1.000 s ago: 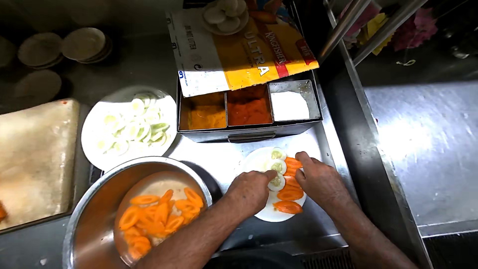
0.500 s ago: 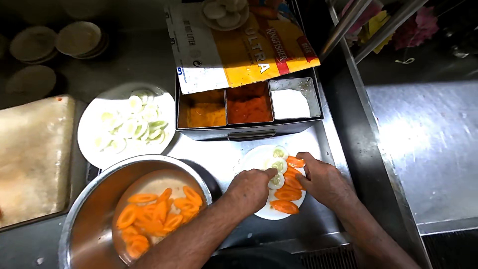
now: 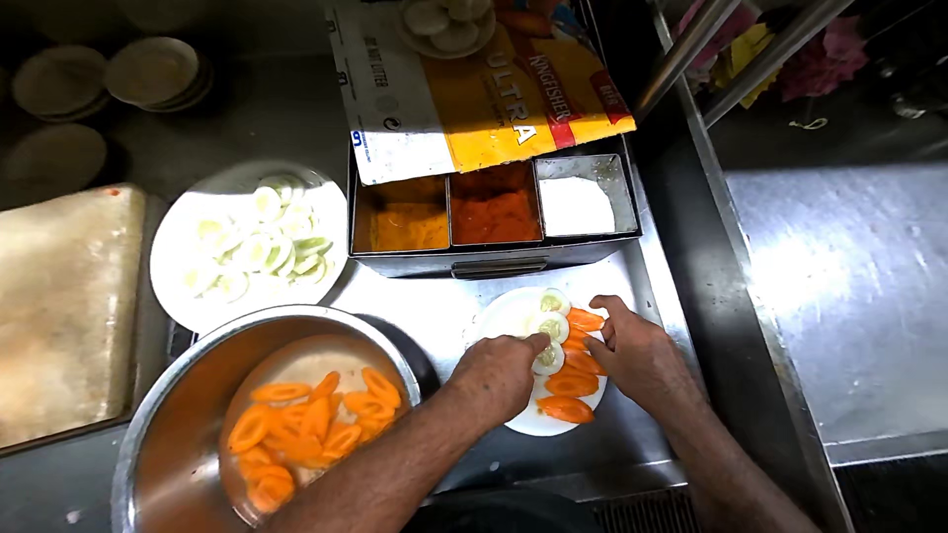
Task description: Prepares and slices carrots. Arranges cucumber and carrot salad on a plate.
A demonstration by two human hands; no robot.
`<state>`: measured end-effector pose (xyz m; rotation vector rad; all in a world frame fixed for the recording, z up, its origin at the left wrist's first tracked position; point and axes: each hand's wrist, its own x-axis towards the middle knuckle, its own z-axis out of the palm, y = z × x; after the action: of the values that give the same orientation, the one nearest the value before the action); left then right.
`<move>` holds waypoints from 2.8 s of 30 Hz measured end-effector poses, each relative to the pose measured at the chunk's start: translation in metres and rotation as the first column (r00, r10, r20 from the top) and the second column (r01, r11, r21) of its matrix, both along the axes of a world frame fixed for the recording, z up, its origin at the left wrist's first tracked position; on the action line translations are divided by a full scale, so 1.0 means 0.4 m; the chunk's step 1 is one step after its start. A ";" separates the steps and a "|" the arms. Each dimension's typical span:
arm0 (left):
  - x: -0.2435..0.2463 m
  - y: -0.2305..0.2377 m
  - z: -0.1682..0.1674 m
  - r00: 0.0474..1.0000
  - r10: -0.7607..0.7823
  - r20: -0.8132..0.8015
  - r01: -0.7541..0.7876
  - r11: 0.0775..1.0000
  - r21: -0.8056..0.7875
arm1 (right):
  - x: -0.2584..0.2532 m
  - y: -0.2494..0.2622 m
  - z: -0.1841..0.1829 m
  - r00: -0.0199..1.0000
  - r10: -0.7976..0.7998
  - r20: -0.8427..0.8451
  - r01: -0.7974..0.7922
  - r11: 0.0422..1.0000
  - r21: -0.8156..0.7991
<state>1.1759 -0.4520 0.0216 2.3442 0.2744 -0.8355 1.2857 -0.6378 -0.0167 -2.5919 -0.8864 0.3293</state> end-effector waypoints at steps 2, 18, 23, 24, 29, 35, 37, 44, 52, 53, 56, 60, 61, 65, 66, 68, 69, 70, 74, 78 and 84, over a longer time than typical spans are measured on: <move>0.000 0.001 0.001 1.000 -0.001 -0.006 0.001 1.000 0.002 | -0.005 0.008 0.005 1.000 -0.020 -0.008 0.020 1.000 -0.013; 0.001 -0.006 0.004 1.000 -0.009 -0.002 0.009 1.000 -0.009 | 0.021 -0.032 0.026 0.994 -0.052 -0.099 0.056 0.998 0.040; 0.003 -0.008 0.003 1.000 -0.006 -0.008 0.006 1.000 -0.014 | -0.014 -0.093 0.023 0.989 0.024 -0.144 -0.020 1.000 0.024; 0.003 -0.008 0.004 1.000 -0.008 -0.012 0.008 1.000 -0.009 | -0.021 -0.095 0.017 0.991 0.041 -0.128 -0.039 0.999 0.021; 0.000 -0.009 0.000 1.000 -0.011 -0.004 0.011 1.000 0.003 | -0.036 -0.081 0.010 0.998 0.052 -0.025 -0.052 0.999 -0.001; -0.001 -0.007 0.000 1.000 -0.016 -0.006 0.016 1.000 -0.002 | -0.055 -0.098 0.011 0.998 0.046 0.041 -0.048 0.998 0.047; 0.001 -0.009 0.001 1.000 -0.016 -0.011 0.016 1.000 0.000 | -0.078 -0.103 0.014 0.996 0.073 0.057 -0.076 0.996 0.055; -0.002 -0.010 -0.003 1.000 -0.016 0.001 0.016 1.000 0.007 | -0.108 -0.098 -0.007 0.966 0.199 0.164 -0.199 0.980 -0.013; -0.003 -0.010 -0.003 1.000 -0.007 0.010 0.007 1.000 -0.006 | -0.110 -0.104 0.008 0.965 0.199 0.168 -0.192 0.980 -0.054; -0.003 -0.010 -0.002 1.000 -0.006 0.009 0.006 1.000 -0.008 | -0.111 -0.105 0.011 0.967 0.198 0.163 -0.189 0.980 -0.065; -0.004 -0.010 -0.002 1.000 -0.009 0.008 0.009 1.000 -0.003 | -0.114 -0.111 0.015 0.968 0.187 0.168 -0.180 0.982 -0.059; -0.008 0.000 -0.005 0.999 0.000 0.051 0.002 0.999 -0.034 | -0.133 -0.113 0.032 0.990 0.113 0.079 -0.115 0.993 0.025; -0.012 0.005 -0.003 0.997 0.020 0.075 -0.015 0.998 -0.069 | -0.138 -0.112 0.040 0.996 0.070 0.047 -0.072 0.996 0.057; -0.028 0.036 0.022 0.980 0.197 0.022 -0.181 0.933 -0.311 | -0.143 -0.105 0.049 0.998 -0.059 0.019 0.055 0.982 0.180; -0.034 0.043 0.027 0.969 0.245 -0.025 -0.236 0.895 -0.379 | -0.145 -0.100 0.049 0.998 -0.069 -0.014 0.070 0.971 0.230; -0.048 0.048 0.036 0.948 0.304 -0.098 -0.312 0.816 -0.486 | -0.152 -0.087 0.047 0.983 -0.043 -0.180 0.105 0.931 0.350; -0.055 0.049 0.039 0.941 0.317 -0.118 -0.331 0.790 -0.516 | -0.155 -0.080 0.042 0.965 -0.020 -0.262 0.127 0.909 0.397; -0.061 0.048 0.038 0.938 0.323 -0.128 -0.340 0.776 -0.531 | -0.157 -0.072 0.039 0.952 -0.007 -0.307 0.142 0.897 0.419; -0.072 0.042 0.024 0.936 0.347 -0.055 -0.338 0.847 -0.411 | -0.142 -0.040 0.038 0.974 -0.082 -0.212 0.132 0.963 0.234; -0.068 0.030 0.014 0.943 0.329 -0.042 -0.324 0.889 -0.323 | -0.130 -0.007 0.034 0.997 0.042 -0.070 -0.035 0.994 0.103; -0.055 0.021 0.005 0.944 0.320 -0.085 -0.330 0.884 -0.332 | -0.136 0.016 -0.017 0.987 0.132 0.087 -0.141 0.985 0.098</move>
<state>1.1539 -0.4436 0.0235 1.8942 0.4799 -0.6867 1.2314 -0.6313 -0.0233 -2.4698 -1.0831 0.2108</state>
